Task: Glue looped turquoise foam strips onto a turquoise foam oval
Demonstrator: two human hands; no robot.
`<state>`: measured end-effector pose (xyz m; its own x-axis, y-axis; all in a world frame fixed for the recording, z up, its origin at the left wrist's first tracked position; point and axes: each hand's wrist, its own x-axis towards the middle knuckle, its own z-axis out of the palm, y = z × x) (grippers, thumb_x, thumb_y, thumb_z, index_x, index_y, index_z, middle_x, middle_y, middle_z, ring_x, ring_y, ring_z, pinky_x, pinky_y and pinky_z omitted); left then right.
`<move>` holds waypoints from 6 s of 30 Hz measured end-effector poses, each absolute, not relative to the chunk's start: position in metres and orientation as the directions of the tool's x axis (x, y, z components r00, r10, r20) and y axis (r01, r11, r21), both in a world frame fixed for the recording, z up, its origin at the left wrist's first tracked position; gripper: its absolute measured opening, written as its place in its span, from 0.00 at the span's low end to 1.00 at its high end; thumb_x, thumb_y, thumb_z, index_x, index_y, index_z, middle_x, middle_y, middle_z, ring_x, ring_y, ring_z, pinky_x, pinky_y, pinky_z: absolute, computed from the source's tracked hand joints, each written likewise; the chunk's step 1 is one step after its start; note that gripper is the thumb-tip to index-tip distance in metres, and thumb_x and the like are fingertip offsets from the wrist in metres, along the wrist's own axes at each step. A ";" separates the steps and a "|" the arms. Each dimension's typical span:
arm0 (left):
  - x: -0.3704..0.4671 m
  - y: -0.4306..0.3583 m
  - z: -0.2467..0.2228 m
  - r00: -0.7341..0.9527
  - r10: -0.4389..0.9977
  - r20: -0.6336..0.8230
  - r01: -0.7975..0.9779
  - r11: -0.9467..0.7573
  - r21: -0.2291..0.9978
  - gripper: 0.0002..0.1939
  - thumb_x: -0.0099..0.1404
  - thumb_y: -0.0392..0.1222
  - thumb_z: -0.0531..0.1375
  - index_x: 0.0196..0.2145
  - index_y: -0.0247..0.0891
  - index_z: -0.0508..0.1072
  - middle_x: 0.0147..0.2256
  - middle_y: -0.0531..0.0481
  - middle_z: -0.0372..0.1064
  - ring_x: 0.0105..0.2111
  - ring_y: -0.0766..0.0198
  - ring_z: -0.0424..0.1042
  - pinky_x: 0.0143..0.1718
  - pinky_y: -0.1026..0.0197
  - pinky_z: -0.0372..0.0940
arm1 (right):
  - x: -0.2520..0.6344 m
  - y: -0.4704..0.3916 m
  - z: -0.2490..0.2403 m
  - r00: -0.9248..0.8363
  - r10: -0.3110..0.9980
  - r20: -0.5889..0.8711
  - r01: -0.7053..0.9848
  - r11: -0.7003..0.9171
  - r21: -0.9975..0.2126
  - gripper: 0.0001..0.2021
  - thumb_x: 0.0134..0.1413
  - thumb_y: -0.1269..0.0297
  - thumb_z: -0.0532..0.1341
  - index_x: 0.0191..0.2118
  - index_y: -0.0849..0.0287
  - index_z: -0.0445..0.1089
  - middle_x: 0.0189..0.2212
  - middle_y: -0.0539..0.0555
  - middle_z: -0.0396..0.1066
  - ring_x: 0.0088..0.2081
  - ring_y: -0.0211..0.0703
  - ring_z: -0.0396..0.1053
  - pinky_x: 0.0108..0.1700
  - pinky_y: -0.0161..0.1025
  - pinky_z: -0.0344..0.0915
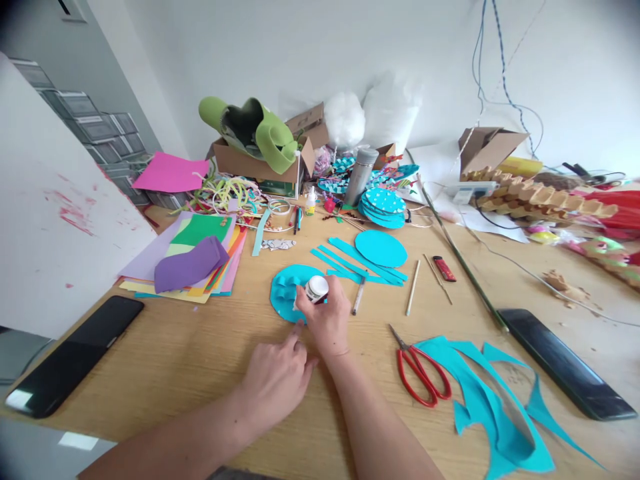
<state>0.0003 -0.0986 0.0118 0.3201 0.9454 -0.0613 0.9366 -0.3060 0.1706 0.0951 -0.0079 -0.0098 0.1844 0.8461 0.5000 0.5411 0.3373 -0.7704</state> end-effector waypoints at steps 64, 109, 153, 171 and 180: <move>-0.001 -0.096 0.012 0.320 0.945 -0.058 0.931 -0.303 0.205 0.16 0.69 0.43 0.50 0.36 0.32 0.75 0.55 0.31 0.65 0.27 0.54 0.77 0.24 0.55 0.70 | 0.099 -0.003 -0.004 0.303 0.882 0.362 0.356 0.247 -0.901 0.14 0.48 0.53 0.63 0.28 0.57 0.62 0.21 0.46 0.64 0.23 0.37 0.60 0.26 0.35 0.58; 0.000 -0.097 0.011 0.309 0.948 -0.075 0.943 -0.296 0.153 0.17 0.69 0.44 0.49 0.37 0.33 0.75 0.56 0.33 0.64 0.27 0.56 0.77 0.25 0.55 0.70 | 0.122 0.000 -0.009 0.181 0.814 0.552 0.573 0.369 -0.732 0.15 0.47 0.54 0.64 0.26 0.55 0.58 0.21 0.44 0.59 0.22 0.35 0.56 0.25 0.34 0.56; -0.001 -0.098 0.015 0.278 0.961 -0.013 0.932 -0.266 0.248 0.16 0.70 0.45 0.49 0.37 0.35 0.73 0.42 0.41 0.70 0.37 0.57 0.74 0.32 0.60 0.68 | 0.138 0.026 0.000 0.441 0.884 0.156 -0.244 0.286 -0.927 0.17 0.48 0.49 0.63 0.27 0.56 0.58 0.21 0.42 0.58 0.21 0.32 0.59 0.25 0.32 0.60; -0.017 -0.084 0.023 0.184 0.978 0.104 0.915 -0.208 0.344 0.28 0.72 0.52 0.42 0.32 0.35 0.76 0.35 0.41 0.75 0.40 0.55 0.71 0.45 0.54 0.63 | 0.147 0.037 -0.012 0.112 0.985 -0.133 -0.600 -0.040 -0.799 0.17 0.40 0.53 0.70 0.30 0.55 0.63 0.22 0.42 0.65 0.23 0.38 0.68 0.27 0.41 0.73; -0.068 -0.049 0.031 -0.206 0.977 0.061 0.938 0.179 0.298 0.40 0.72 0.55 0.32 0.25 0.35 0.77 0.29 0.38 0.76 0.35 0.52 0.75 0.36 0.56 0.63 | 0.153 0.027 -0.001 -0.174 0.966 -0.189 -0.643 -0.257 -0.721 0.12 0.44 0.58 0.68 0.30 0.53 0.65 0.21 0.43 0.69 0.21 0.38 0.69 0.33 0.46 0.75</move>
